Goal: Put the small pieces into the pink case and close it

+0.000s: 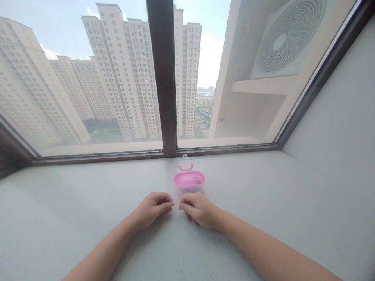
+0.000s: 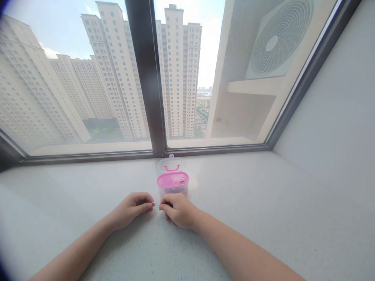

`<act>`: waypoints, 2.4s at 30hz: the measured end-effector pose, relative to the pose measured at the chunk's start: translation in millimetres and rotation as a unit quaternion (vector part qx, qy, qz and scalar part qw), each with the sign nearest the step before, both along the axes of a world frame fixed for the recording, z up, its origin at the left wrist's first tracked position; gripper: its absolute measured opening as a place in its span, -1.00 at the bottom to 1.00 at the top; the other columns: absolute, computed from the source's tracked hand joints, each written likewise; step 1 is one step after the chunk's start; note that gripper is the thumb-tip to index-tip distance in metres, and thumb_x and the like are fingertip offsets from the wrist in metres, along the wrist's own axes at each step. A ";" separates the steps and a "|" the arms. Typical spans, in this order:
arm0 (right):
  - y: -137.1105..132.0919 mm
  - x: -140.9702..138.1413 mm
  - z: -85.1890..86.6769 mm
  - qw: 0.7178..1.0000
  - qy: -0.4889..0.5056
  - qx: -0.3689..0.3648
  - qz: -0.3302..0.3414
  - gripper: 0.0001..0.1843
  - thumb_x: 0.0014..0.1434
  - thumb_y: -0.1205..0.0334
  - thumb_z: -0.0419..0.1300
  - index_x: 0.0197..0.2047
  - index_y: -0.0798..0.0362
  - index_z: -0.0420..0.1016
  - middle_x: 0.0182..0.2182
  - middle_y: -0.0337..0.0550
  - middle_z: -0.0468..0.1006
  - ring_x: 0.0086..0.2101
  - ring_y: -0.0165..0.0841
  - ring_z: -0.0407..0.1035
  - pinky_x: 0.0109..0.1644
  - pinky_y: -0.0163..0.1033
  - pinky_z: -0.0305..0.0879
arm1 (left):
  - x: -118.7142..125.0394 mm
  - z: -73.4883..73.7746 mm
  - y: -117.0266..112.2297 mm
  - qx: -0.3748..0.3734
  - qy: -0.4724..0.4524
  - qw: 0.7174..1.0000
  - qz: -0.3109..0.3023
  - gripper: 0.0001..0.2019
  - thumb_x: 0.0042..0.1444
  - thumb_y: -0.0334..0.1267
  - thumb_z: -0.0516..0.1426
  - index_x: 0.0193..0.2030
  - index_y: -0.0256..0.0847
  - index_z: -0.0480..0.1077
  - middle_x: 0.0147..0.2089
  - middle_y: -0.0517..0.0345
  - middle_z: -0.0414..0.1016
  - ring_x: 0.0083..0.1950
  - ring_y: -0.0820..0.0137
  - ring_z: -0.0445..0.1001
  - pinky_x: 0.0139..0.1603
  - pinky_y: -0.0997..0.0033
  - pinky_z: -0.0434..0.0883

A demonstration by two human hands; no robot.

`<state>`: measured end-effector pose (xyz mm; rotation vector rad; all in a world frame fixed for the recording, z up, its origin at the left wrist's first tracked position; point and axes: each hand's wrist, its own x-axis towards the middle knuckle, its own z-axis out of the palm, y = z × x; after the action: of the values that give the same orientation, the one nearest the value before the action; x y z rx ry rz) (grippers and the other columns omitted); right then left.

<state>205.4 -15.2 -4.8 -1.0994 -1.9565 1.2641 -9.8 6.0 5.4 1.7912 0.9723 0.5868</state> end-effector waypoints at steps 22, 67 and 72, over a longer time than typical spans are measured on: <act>-0.7 2.2 -0.7 1.000 -0.020 0.007 0.007 -0.84 0.22 0.29 0.06 -0.36 0.12 0.40 -0.63 -0.30 0.39 -0.71 -0.55 0.20 -0.64 -0.45 0.09 | 1.9 -2.7 -0.7 0.003 -0.007 1.000 0.016 -0.79 0.10 -0.17 0.13 -0.34 -0.29 0.48 -0.42 0.15 0.47 -0.35 0.42 0.37 -0.28 0.46 0.30; 0.2 1.3 0.8 1.000 -0.016 0.009 0.012 -0.85 0.20 0.31 0.07 -0.39 0.11 0.39 -0.63 -0.30 0.39 -0.70 -0.56 0.20 -0.66 -0.47 0.09 | 0.5 -0.1 -1.3 -0.004 -0.012 1.000 0.001 -0.80 0.13 -0.19 0.12 -0.31 -0.30 0.47 -0.40 0.17 0.45 -0.34 0.43 0.35 -0.26 0.47 0.29; 0.3 1.5 1.5 1.000 -0.022 0.010 0.010 -0.85 0.19 0.31 0.07 -0.39 0.11 0.39 -0.63 -0.30 0.39 -0.70 -0.56 0.20 -0.65 -0.47 0.10 | 0.4 0.2 -1.2 0.001 -0.005 1.000 0.000 -0.79 0.14 -0.19 0.11 -0.30 -0.29 0.47 -0.40 0.17 0.45 -0.34 0.43 0.35 -0.27 0.47 0.29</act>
<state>206.9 -14.9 -3.3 -1.1093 -2.0139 1.2377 -9.4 4.7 5.7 1.7871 0.9656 0.5968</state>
